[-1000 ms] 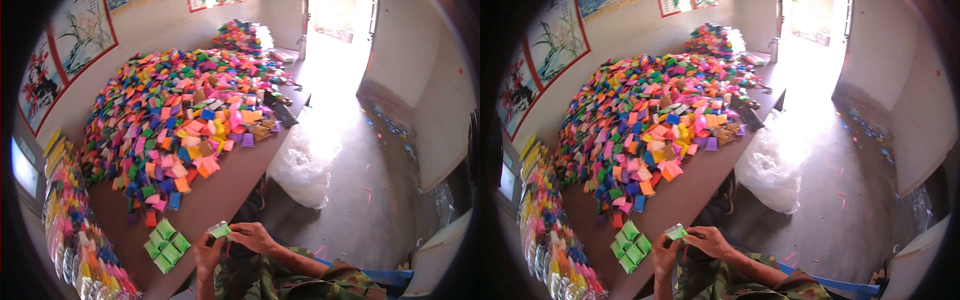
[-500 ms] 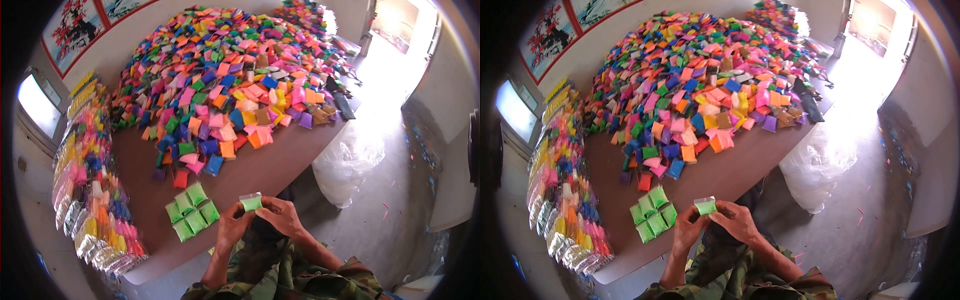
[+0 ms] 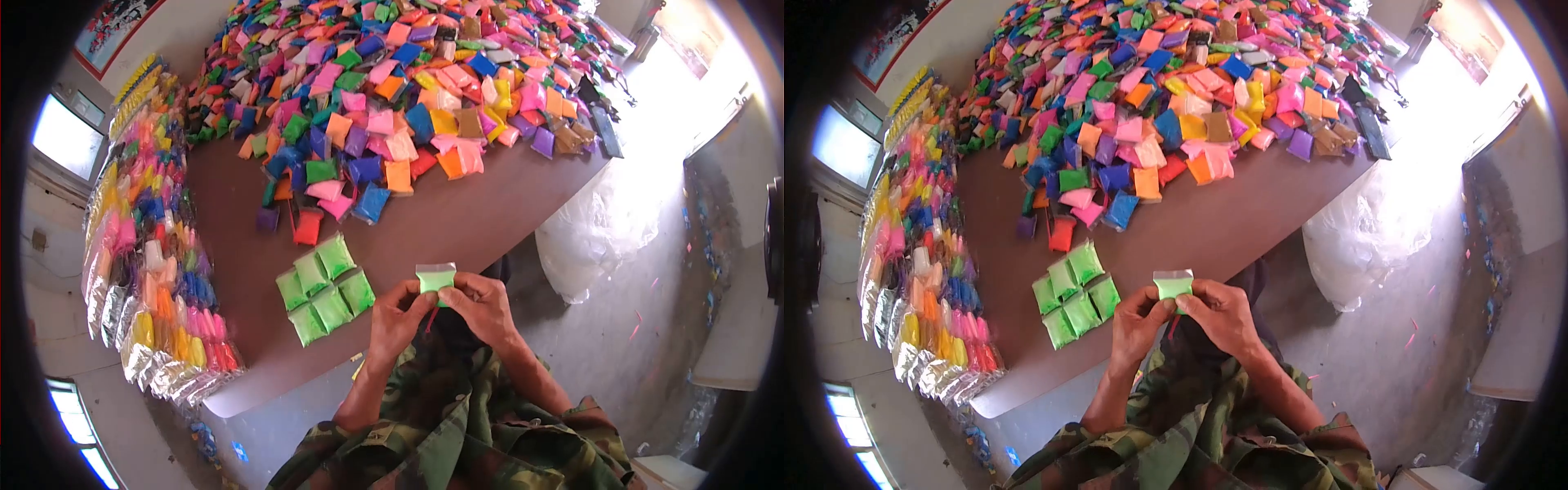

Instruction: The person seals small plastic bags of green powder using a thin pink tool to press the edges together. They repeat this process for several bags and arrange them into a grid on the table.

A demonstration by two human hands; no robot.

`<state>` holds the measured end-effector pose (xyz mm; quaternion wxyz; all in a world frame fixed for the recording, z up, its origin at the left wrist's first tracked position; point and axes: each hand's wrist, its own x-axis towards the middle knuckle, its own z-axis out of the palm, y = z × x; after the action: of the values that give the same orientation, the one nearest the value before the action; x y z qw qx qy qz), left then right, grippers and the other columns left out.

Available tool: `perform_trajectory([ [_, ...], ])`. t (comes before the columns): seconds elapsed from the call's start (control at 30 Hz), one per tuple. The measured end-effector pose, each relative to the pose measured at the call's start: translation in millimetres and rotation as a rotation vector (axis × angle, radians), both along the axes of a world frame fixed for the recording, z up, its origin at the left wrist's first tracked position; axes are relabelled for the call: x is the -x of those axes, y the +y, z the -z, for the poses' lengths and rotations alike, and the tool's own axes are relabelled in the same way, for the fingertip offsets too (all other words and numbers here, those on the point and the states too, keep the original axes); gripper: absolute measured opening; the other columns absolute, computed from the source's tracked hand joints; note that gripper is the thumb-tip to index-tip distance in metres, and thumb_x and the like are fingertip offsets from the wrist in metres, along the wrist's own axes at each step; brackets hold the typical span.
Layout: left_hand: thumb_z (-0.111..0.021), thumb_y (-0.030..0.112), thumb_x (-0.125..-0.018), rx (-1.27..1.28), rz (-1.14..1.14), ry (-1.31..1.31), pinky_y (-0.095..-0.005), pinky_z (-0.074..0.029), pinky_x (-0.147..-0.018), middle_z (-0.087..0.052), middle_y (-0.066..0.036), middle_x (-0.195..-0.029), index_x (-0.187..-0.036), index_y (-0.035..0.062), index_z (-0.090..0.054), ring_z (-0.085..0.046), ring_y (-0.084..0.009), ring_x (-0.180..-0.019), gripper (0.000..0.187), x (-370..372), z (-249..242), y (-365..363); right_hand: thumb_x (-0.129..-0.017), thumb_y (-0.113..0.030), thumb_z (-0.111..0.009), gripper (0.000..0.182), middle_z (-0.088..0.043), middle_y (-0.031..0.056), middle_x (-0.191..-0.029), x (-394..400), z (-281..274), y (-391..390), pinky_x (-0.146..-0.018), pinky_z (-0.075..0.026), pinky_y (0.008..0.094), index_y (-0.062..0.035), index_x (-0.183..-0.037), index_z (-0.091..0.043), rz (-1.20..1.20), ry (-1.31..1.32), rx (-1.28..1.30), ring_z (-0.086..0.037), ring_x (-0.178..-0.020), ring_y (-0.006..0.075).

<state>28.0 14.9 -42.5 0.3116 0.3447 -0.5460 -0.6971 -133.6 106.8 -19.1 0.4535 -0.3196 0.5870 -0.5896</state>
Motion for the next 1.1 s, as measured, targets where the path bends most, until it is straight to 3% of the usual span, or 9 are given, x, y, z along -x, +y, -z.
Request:
perform_trajectory([
  [0.17, -0.075, 0.013, -0.105, 0.18, 0.059, -0.128, -0.0232, -0.049, -0.066, -0.072, 0.002, -0.087, -0.108, -0.0019, -0.074, -0.06, -0.0034, -0.078, 0.015, -1.3, -6.6, -5.3, -0.106, -0.01, -0.074, 0.031, -0.075, 0.0036, -0.108, -1.1, 7.9, 1.3, -0.088, -0.055, 0.0255, 0.0113, -0.129, -0.072, 0.023, -0.123, 0.002, -0.066, -0.099, 0.0074],
  [0.27, -0.077, 0.016, -0.105, 0.183, 0.048, -0.047, -0.0232, -0.049, -0.066, -0.073, 0.001, -0.087, -0.109, -0.0018, -0.073, -0.06, -0.0035, -0.077, 0.019, 1.2, -7.0, -2.7, -0.107, -0.008, -0.072, 0.028, -0.076, 0.004, -0.108, -3.4, 14.9, 2.9, -0.088, -0.056, 0.0258, 0.0102, -0.128, -0.073, 0.041, -0.192, 0.076, -0.066, -0.098, 0.008],
  [0.4, -0.081, 0.021, -0.104, 0.103, 0.032, -0.091, -0.0238, -0.054, -0.073, -0.076, -0.001, -0.091, -0.116, -0.0016, -0.074, -0.065, -0.0049, -0.083, 0.027, 2.6, -13.3, 1.2, -0.108, -0.003, -0.07, 0.022, -0.077, 0.0044, -0.108, -1.1, 15.6, 4.8, -0.088, -0.056, 0.0257, 0.0091, -0.125, -0.075, 0.036, -0.139, 0.1, -0.066, -0.098, 0.0076],
  [0.5, -0.081, 0.019, -0.103, 0.047, -0.038, 0.039, -0.0241, -0.056, -0.075, -0.077, -0.001, -0.095, -0.116, -0.0018, -0.075, -0.066, -0.0052, -0.085, 0.025, 7.5, -11.5, 4.8, -0.107, -0.002, -0.07, 0.021, -0.077, 0.0039, -0.107, -2.6, 19.2, 6.9, -0.087, -0.056, 0.0252, 0.0088, -0.124, -0.075, 0.033, -0.136, 0.116, -0.066, -0.097, 0.0071],
  [0.7, -0.079, 0.014, -0.105, 0.149, -0.046, -0.066, -0.0202, -0.046, -0.067, -0.068, 0.006, -0.083, -0.099, 0.0006, -0.076, -0.057, -0.0015, -0.076, 0.015, 3.8, -10.6, 4.9, -0.106, -0.002, -0.071, 0.02, -0.077, 0.0039, -0.105, -10.5, 27.9, 12.1, -0.085, -0.056, 0.025, 0.0088, -0.122, -0.076, 0.055, -0.145, 0.09, -0.067, -0.096, 0.0073],
  [0.8, -0.081, 0.015, -0.103, 0.179, -0.019, -0.071, -0.0223, -0.049, -0.07, -0.072, 0.005, -0.087, -0.104, 0.0002, -0.078, -0.058, -0.0025, -0.08, 0.016, -2.5, 0.8, 2.8, -0.105, -0.002, -0.072, 0.02, -0.077, 0.0038, -0.103, -11.8, 24.8, 14.0, -0.085, -0.056, 0.0252, 0.0085, -0.122, -0.077, 0.059, -0.16, 0.078, -0.067, -0.096, 0.0074],
  [0.9, -0.078, 0.016, -0.105, 0.137, -0.04, -0.072, -0.0221, -0.046, -0.067, -0.067, 0.006, -0.081, -0.097, 0.0011, -0.075, -0.056, -0.002, -0.076, 0.017, 0.9, -5.3, 4.9, -0.105, -0.002, -0.072, 0.02, -0.077, 0.0039, -0.103, -12.6, 23.3, 15.4, -0.084, -0.056, 0.0251, 0.0086, -0.121, -0.077, 0.059, -0.199, 0.071, -0.067, -0.095, 0.0073],
  [1.0, -0.077, 0.018, -0.107, -0.027, -0.1, -0.008, -0.0234, -0.05, -0.071, -0.068, 0.005, -0.083, -0.098, 0.0014, -0.076, -0.058, -0.0031, -0.078, 0.019, 6.9, -12.0, 9.7, -0.105, -0.004, -0.072, 0.021, -0.077, 0.0041, -0.102, -8.0, 21.9, 16.5, -0.084, -0.056, 0.0247, 0.0096, -0.121, -0.076, 0.024, -0.166, 0.043, -0.067, -0.095, 0.0072],
  [1.1, -0.081, 0.019, -0.104, 0.014, -0.083, 0.051, -0.0209, -0.045, -0.066, -0.069, 0.007, -0.084, -0.101, 0.0013, -0.078, -0.055, -0.0003, -0.078, 0.018, 0.3, 5.8, 7.1, -0.105, -0.007, -0.074, 0.024, -0.076, 0.0037, -0.1, -4.2, 24.4, 19.0, -0.081, -0.054, 0.0239, 0.0107, -0.12, -0.076, -0.029, -0.101, -0.001, -0.066, -0.092, 0.0066],
])
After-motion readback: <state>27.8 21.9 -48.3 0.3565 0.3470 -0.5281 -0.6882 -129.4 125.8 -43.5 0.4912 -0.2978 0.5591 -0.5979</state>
